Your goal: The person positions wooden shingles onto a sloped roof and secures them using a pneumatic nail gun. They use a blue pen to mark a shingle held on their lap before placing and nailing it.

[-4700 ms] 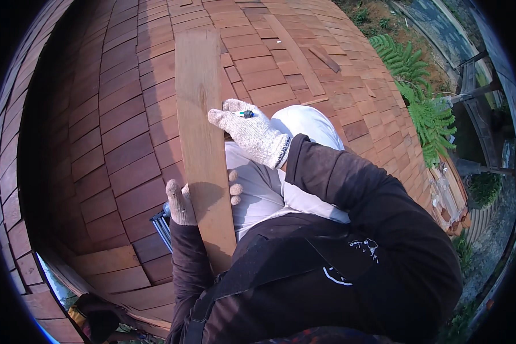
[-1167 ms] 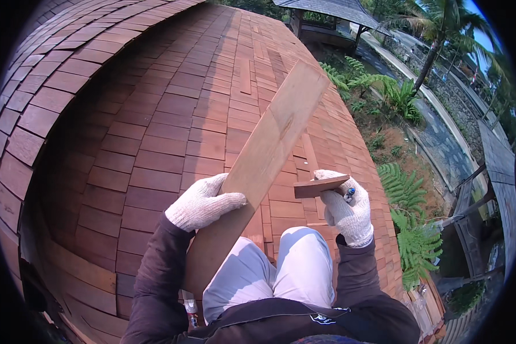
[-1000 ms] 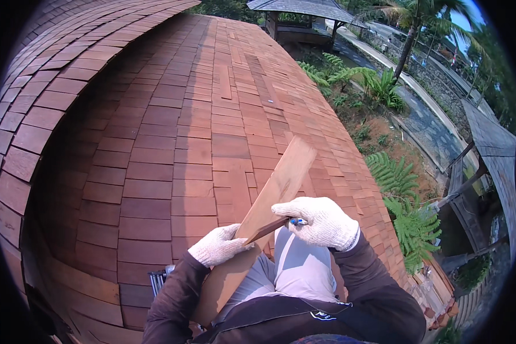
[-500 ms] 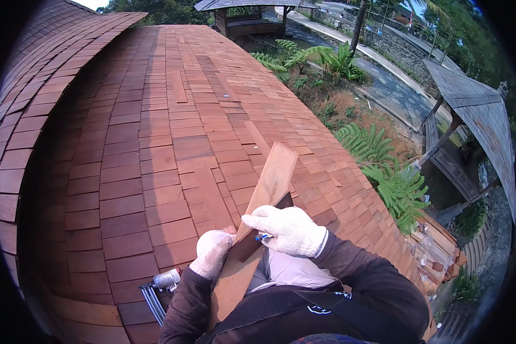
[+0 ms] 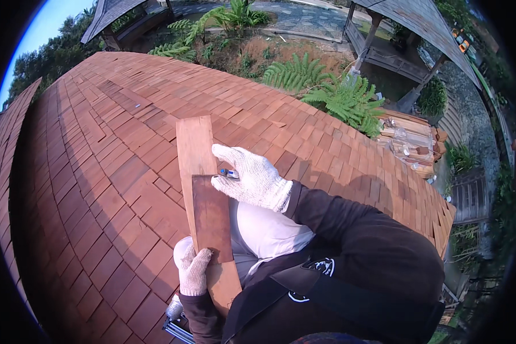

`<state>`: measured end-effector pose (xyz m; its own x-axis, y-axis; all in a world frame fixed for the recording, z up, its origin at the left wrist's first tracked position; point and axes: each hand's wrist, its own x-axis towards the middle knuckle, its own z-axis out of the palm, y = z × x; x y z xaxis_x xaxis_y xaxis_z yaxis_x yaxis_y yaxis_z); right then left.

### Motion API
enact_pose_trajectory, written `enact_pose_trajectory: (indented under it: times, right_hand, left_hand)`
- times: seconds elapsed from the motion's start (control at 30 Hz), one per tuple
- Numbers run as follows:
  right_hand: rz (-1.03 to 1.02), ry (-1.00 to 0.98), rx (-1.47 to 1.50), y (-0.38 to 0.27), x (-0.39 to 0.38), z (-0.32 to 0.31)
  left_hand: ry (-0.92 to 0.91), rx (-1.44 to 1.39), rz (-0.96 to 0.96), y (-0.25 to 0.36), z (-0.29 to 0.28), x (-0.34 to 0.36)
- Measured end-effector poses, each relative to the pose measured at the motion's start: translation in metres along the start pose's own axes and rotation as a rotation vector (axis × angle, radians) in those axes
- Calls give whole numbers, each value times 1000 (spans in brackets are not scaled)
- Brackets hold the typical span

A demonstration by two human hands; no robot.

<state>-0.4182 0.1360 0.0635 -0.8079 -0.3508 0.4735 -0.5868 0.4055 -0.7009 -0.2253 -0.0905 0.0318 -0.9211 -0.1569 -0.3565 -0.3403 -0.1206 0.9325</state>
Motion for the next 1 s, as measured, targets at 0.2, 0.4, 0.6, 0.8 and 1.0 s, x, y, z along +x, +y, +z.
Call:
enact_pose_trajectory:
  times: [0.2,0.4,0.6,0.8,1.0]
  right_hand:
    - [473,-313,633,-14,18,2]
    - [682,-280,773,-14,7,-12]
    - [734,-673,719,-17,7,-14]
    - [645,-483,841,-8,9,-17]
    - [617,-404,961,14,10,-13]
  left_hand:
    - [25,48,39,5,-7,-3]
    - [-82,117,-46,26,-13,-4]
    - [33,-237,-11,11,-18,-28]
    - [36,69,162,4,-28,-24]
    - [-10,57,83,20,-16,-28]
